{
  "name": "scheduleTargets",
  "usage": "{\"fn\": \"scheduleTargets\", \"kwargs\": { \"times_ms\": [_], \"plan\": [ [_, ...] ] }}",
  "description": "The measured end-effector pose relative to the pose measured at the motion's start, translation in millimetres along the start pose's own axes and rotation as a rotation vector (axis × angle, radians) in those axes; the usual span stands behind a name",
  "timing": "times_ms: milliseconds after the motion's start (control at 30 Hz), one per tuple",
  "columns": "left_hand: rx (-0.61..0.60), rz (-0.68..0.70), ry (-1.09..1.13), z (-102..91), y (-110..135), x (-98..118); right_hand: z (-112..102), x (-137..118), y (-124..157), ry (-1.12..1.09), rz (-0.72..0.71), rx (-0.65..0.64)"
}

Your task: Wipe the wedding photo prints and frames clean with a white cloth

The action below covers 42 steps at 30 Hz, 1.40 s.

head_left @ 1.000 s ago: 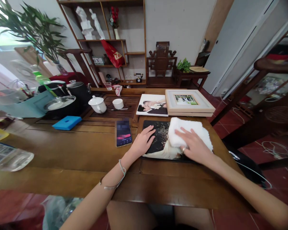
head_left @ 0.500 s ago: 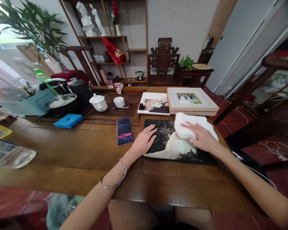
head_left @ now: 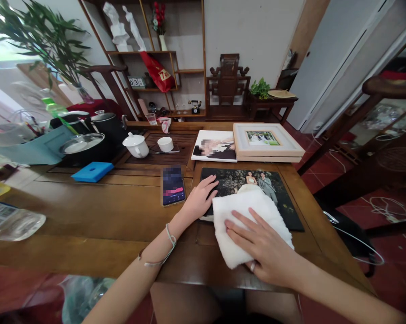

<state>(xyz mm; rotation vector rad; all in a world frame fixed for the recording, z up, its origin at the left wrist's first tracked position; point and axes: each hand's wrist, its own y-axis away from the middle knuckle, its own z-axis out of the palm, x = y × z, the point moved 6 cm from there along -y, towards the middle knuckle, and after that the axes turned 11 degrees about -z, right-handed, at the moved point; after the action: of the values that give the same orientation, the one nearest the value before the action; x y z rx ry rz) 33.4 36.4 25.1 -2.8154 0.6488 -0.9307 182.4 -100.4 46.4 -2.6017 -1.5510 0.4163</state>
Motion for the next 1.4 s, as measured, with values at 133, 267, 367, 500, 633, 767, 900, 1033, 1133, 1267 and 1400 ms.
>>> {"fn": "scheduleTargets", "kwargs": {
  "times_ms": [133,267,367,500,633,767,900,1033,1133,1267,1400],
  "plan": [
    [0.011,-0.001,-0.006,-0.5,0.5,0.7,-9.9,25.4,18.1,-0.003,0.012,0.068],
    [-0.001,-0.022,-0.015,0.4,0.8,0.5,-24.8,83.5,34.2,0.094,0.183,0.175],
    [-0.006,-0.031,-0.016,0.9,0.9,0.6,-32.3,120.7,37.3,0.156,0.294,0.196],
    [0.012,-0.030,-0.009,1.5,1.0,-0.5,-36.4,151.3,29.1,0.214,0.394,0.207],
    [0.031,-0.018,0.008,2.1,1.7,-1.6,-31.2,145.3,16.0,0.246,0.406,0.193],
    [0.040,-0.012,0.005,2.0,2.7,-1.3,-19.7,97.0,3.5,0.198,0.187,0.173],
    [0.029,-0.014,-0.007,1.8,3.0,0.0,-13.2,56.4,-4.6,0.134,-0.051,0.135],
    [0.010,-0.032,-0.025,0.3,2.8,2.5,-21.7,69.5,-5.4,0.071,-0.083,0.159],
    [0.004,-0.046,-0.028,-1.3,2.5,4.2,-31.6,106.2,4.1,0.107,0.060,0.194],
    [-0.009,-0.049,-0.028,-1.8,2.1,5.0,-38.8,148.9,24.0,0.259,0.323,0.212],
    [-0.005,-0.051,-0.032,-1.8,1.8,5.1,-35.1,141.3,23.4,0.420,0.386,0.227]
  ]
}}
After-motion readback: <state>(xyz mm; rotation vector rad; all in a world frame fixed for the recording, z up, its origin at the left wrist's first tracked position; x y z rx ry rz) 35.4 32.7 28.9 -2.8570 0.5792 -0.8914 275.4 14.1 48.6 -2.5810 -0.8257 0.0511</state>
